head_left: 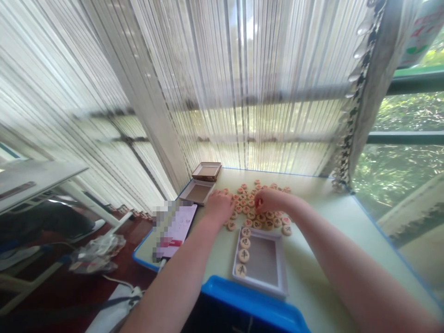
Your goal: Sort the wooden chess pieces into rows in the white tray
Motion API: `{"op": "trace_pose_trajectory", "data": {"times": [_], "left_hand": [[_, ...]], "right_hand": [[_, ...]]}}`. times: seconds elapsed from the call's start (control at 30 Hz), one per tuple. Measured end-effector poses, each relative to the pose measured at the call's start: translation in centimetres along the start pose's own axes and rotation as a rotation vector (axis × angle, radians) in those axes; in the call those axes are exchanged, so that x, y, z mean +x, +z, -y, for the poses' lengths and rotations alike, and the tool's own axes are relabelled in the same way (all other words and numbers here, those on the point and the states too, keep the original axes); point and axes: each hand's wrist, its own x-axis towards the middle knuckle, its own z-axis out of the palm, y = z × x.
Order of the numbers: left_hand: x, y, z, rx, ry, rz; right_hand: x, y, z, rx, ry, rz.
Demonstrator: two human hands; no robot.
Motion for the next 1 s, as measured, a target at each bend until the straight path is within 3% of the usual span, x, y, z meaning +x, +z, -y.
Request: {"op": "trace_pose_trajectory", "data": {"times": [0.23, 0.77, 0.87, 1.0], "left_hand": [[0.0, -0.1, -1.4, -0.206, 0.252, 0.044], [0.0, 0.3, -1.2, -0.22, 0.261, 0.008], [0.0, 0.1, -1.1, -0.244, 0.244, -0.035], [-0.9, -2.0, -0.9, -0.383, 0.251, -0.189]], "right_hand": [[-0.1, 0.1, -0.3, 0.039, -0.07, -0.024], [0.7, 1.2, -0.3, 0.023, -0.046, -0.038], [0.0, 0.8, -0.1, 0.108, -0.079, -0.115], [-2.9, -0.4, 0.6, 0.293, -0.036, -0.276]]}}
